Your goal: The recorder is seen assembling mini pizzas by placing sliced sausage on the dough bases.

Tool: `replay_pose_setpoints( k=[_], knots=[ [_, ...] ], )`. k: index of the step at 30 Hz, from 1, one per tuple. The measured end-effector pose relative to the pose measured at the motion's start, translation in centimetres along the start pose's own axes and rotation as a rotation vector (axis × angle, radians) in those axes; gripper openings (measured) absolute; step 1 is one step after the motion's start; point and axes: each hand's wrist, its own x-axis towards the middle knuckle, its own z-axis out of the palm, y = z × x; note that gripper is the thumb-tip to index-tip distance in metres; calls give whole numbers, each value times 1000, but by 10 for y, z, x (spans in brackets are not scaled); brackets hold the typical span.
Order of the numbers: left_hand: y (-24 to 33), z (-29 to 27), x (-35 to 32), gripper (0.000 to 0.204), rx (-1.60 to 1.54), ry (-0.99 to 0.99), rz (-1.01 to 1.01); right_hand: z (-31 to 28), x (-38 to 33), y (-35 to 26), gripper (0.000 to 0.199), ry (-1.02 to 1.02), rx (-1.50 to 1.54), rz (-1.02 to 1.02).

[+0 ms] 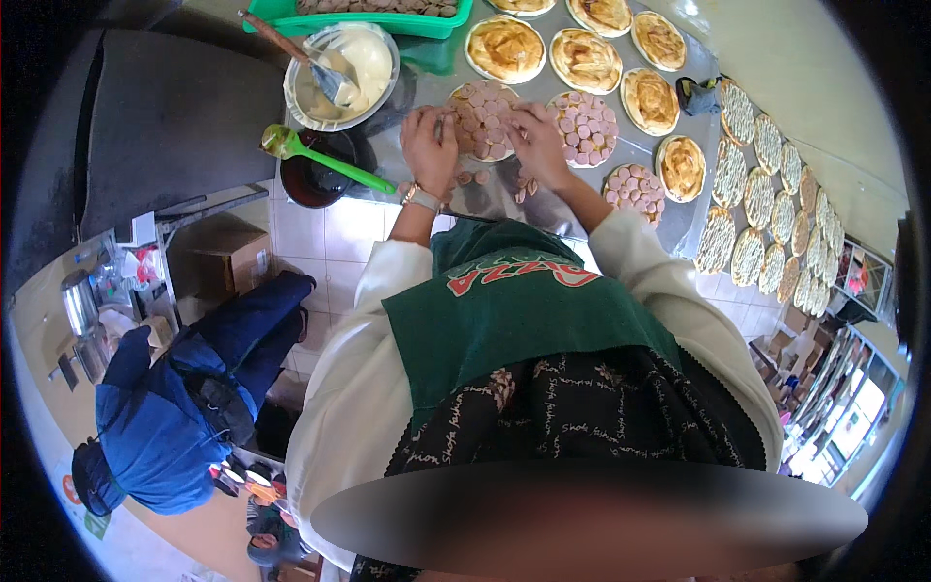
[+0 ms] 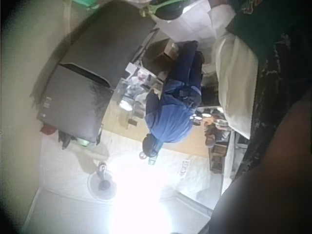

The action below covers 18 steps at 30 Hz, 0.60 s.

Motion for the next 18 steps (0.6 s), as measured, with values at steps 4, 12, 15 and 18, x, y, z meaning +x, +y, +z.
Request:
replay_pose_setpoints(
  k=[4,12,15,18],
  knots=[
    [15,-26,-31,13,-119,-100,84,14,64,24,22,-135,-314,-362],
    [8,-80,-101,11,-110,-181,-10,30,119,11,15,-537,-650,-505],
    [6,-93,-111,11,-64,-136,-12,36,127,15,15,-539,-625,-503],
    [-1,-100,-119,12,-102,-153,-114,43,140,17,15,-646,-451,-313]
  ],
)
